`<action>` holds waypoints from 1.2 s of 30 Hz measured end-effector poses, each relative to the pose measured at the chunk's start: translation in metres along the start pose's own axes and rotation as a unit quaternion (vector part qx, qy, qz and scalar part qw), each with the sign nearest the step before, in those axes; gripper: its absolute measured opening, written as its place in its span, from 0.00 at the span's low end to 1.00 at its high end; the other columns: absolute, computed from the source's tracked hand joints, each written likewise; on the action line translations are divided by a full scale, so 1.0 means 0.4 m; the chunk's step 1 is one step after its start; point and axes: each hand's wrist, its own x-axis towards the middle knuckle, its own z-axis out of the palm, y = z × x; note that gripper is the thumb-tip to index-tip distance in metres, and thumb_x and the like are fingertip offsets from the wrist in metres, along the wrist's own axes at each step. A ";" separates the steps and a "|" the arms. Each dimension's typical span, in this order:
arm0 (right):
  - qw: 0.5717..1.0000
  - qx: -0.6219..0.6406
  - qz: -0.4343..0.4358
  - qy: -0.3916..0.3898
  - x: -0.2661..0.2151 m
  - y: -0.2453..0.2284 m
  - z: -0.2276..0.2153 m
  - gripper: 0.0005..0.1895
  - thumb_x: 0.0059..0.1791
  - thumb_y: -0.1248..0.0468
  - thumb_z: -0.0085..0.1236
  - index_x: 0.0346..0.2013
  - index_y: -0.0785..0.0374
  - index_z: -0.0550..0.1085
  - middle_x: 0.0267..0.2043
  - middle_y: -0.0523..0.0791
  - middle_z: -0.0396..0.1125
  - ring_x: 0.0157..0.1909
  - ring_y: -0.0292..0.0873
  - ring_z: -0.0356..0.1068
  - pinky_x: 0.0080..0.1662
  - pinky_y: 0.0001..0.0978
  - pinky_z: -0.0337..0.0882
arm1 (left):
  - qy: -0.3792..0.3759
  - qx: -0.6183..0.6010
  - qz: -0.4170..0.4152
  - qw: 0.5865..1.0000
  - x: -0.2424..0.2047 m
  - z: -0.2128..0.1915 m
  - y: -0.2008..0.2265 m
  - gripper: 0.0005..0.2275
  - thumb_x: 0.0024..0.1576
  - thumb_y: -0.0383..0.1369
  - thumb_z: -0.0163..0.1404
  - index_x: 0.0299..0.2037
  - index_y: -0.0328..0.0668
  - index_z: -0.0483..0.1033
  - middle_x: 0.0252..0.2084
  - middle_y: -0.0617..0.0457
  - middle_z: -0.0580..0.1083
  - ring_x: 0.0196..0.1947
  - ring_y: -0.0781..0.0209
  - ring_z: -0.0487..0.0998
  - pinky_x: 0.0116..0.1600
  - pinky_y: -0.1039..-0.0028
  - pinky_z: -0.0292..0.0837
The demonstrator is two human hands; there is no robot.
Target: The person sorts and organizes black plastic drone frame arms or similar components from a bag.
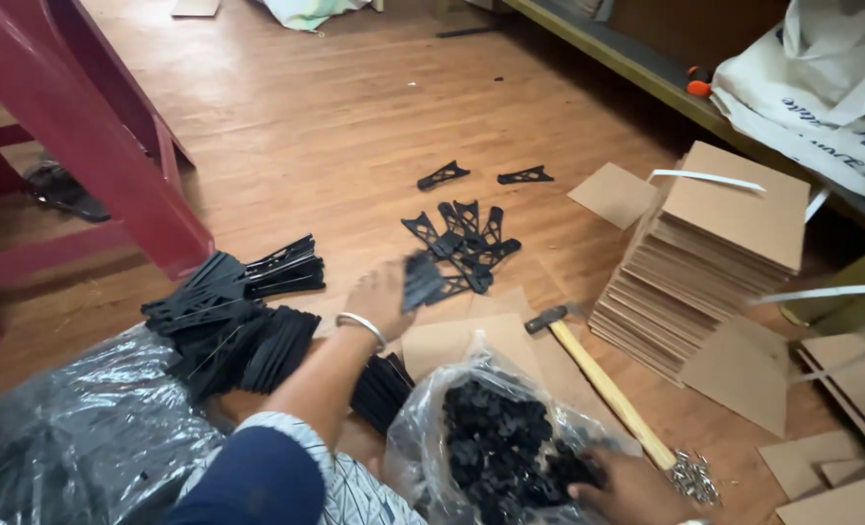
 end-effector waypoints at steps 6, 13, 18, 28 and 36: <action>1.000 -0.025 0.012 -0.008 -0.019 -0.031 -0.014 0.28 0.45 0.44 0.64 0.52 0.54 0.73 0.40 0.49 0.76 0.46 0.52 0.77 0.50 0.41 0.75 | -0.159 0.131 0.166 0.964 -0.014 0.172 0.051 0.35 0.51 0.41 0.57 0.67 0.39 0.57 0.60 0.39 0.68 0.58 0.39 0.72 0.58 0.53 0.70; 0.995 -0.034 -0.044 0.081 0.004 -0.197 0.004 0.21 0.46 0.52 0.61 0.53 0.51 0.75 0.50 0.44 0.72 0.52 0.50 0.72 0.53 0.42 0.72 | -0.368 0.242 0.017 0.897 -0.037 0.159 0.046 0.32 0.55 0.43 0.60 0.70 0.53 0.59 0.71 0.47 0.64 0.69 0.45 0.67 0.64 0.48 0.66; 0.975 -0.053 -0.158 0.144 0.093 -0.261 0.061 0.21 0.46 0.59 0.59 0.53 0.55 0.74 0.48 0.48 0.70 0.50 0.54 0.70 0.51 0.46 0.70 | -0.397 0.251 -0.036 0.882 -0.065 0.204 -0.072 0.39 0.55 0.44 0.60 0.75 0.56 0.51 0.75 0.50 0.58 0.74 0.45 0.59 0.69 0.42 0.56; 0.973 0.056 -0.106 0.198 0.147 -0.231 0.101 0.10 0.47 0.61 0.58 0.42 0.56 0.80 0.45 0.47 0.73 0.50 0.54 0.71 0.52 0.44 0.71 | -0.357 0.205 -0.069 0.909 -0.113 0.218 -0.079 0.30 0.65 0.44 0.46 0.75 0.53 0.46 0.79 0.47 0.43 0.77 0.39 0.44 0.76 0.47 0.43; 0.888 0.419 0.019 0.188 0.074 -0.156 -0.021 0.12 0.50 0.60 0.58 0.45 0.62 0.79 0.32 0.49 0.75 0.30 0.46 0.77 0.36 0.36 0.76 | -0.269 -0.218 -0.069 0.935 -0.208 -0.058 0.102 0.16 0.60 0.35 0.45 0.56 0.41 0.70 0.51 0.35 0.76 0.53 0.43 0.77 0.58 0.59 0.71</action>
